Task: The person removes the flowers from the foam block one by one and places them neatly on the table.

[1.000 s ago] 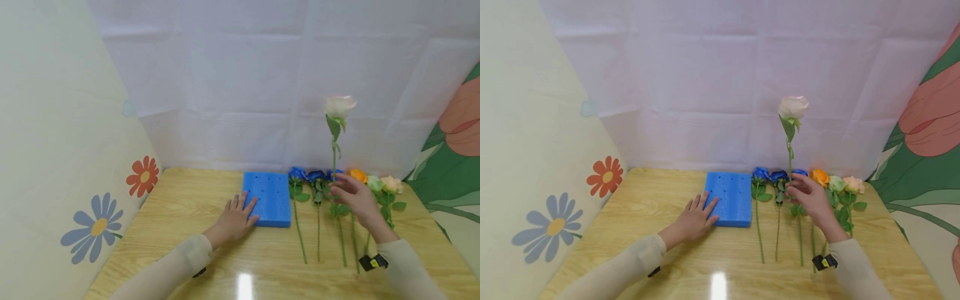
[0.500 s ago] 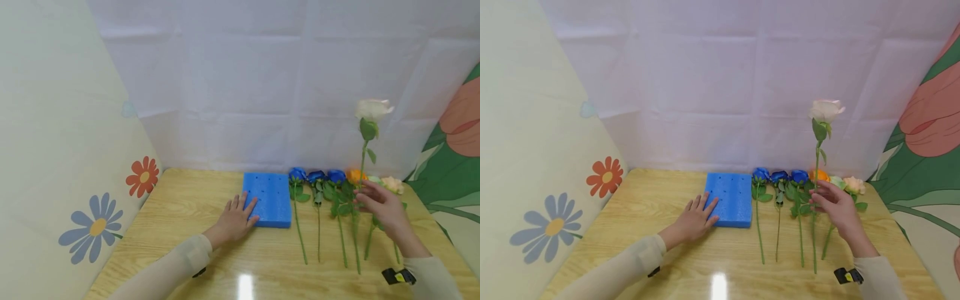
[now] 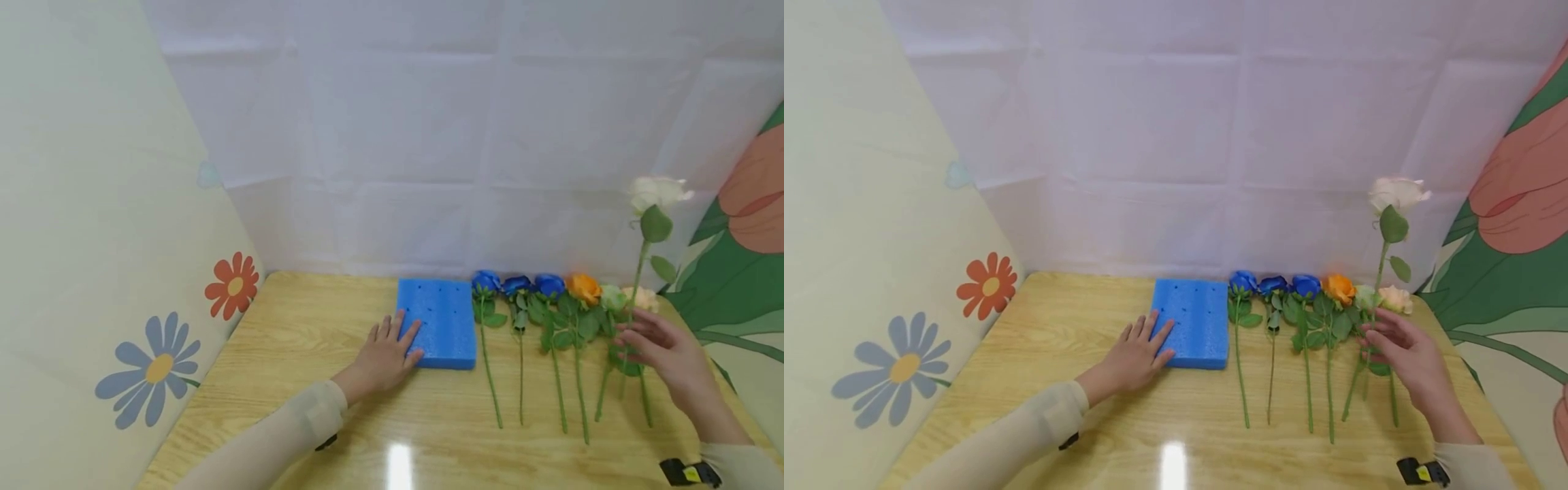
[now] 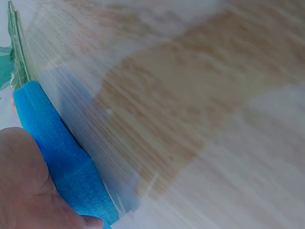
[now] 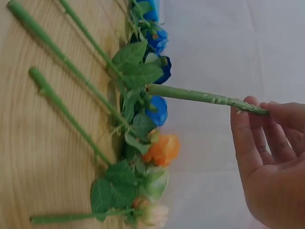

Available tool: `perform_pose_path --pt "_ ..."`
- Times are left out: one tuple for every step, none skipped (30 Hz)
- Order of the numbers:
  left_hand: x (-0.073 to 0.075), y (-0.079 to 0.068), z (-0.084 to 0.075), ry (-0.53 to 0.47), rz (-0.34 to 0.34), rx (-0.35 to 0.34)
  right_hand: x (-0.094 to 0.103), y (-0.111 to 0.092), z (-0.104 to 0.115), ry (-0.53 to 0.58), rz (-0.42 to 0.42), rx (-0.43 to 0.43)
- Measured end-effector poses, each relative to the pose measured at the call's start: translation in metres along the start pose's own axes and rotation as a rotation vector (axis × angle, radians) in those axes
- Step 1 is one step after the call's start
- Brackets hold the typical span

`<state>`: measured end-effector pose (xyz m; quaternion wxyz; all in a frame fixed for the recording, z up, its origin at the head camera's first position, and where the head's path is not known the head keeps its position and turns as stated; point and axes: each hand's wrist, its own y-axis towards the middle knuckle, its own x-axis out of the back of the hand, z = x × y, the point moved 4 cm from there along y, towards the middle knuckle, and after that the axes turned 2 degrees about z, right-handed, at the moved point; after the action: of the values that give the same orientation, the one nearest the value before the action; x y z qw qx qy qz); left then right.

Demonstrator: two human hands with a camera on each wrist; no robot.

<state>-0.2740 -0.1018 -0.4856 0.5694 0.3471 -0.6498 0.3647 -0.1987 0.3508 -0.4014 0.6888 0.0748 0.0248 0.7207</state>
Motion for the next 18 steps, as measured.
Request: perform_pose_path --pt "0.0 0.0 0.0 -0.001 0.002 0.0 0.004 -0.002 -0.001 0.007 0.0 -0.005" --pt "0.0 0.0 0.0 -0.007 -0.002 -0.003 0.007 -0.004 -0.003 -0.003 -0.005 -0.014" --pt "-0.001 0.0 0.001 -0.008 -0.002 -0.005 0.011 -0.006 -0.005 -0.021 -0.015 -0.02" --pt "-0.001 0.0 0.001 -0.01 -0.003 -0.007 0.014 -0.008 -0.007 -0.052 -0.029 -0.03" --pt "-0.001 0.0 0.001 -0.007 0.002 -0.008 0.018 -0.01 -0.008 -0.095 -0.042 -0.041" --pt "-0.001 0.0 0.001 -0.006 0.002 -0.009 0.022 -0.011 -0.01 -0.145 -0.054 -0.054" --pt "-0.001 0.0 0.001 -0.008 0.002 -0.008 0.025 -0.013 -0.011 -0.196 -0.065 -0.066" --pt "-0.001 0.0 0.001 -0.007 0.0 -0.009 0.029 -0.015 -0.013 -0.228 -0.074 -0.075" --pt "0.0 0.0 0.001 -0.004 0.005 -0.008 0.033 -0.017 -0.014 -0.237 -0.079 -0.083" --pt "0.0 -0.001 0.001 -0.008 0.002 -0.01 0.037 -0.019 -0.016 -0.267 -0.082 -0.089" --pt "0.001 -0.001 0.001 -0.005 0.005 -0.009 0.041 -0.021 -0.017 -0.281 -0.084 -0.092" --pt "0.001 -0.001 0.0 -0.012 0.001 -0.01 0.045 -0.022 -0.018 -0.285 -0.085 -0.096" --pt "0.002 -0.001 0.0 -0.011 0.006 -0.008 0.048 -0.024 -0.02 -0.284 -0.089 -0.103" --pt "0.002 -0.001 0.0 -0.011 0.007 -0.007 0.052 -0.026 -0.021 -0.296 -0.094 -0.11" --pt "0.002 -0.001 0.0 -0.011 0.013 -0.004 0.056 -0.028 -0.023 -0.312 -0.096 -0.12" --pt "0.002 -0.001 0.0 -0.014 0.014 -0.001 0.06 -0.03 -0.024 -0.337 -0.097 -0.131" --pt "0.001 -0.001 0.0 -0.014 0.019 0.003 0.063 -0.031 -0.026 -0.348 -0.099 -0.144" --pt "0.001 -0.001 0.0 -0.017 0.018 0.005 0.066 -0.033 -0.027 -0.361 -0.099 -0.155"
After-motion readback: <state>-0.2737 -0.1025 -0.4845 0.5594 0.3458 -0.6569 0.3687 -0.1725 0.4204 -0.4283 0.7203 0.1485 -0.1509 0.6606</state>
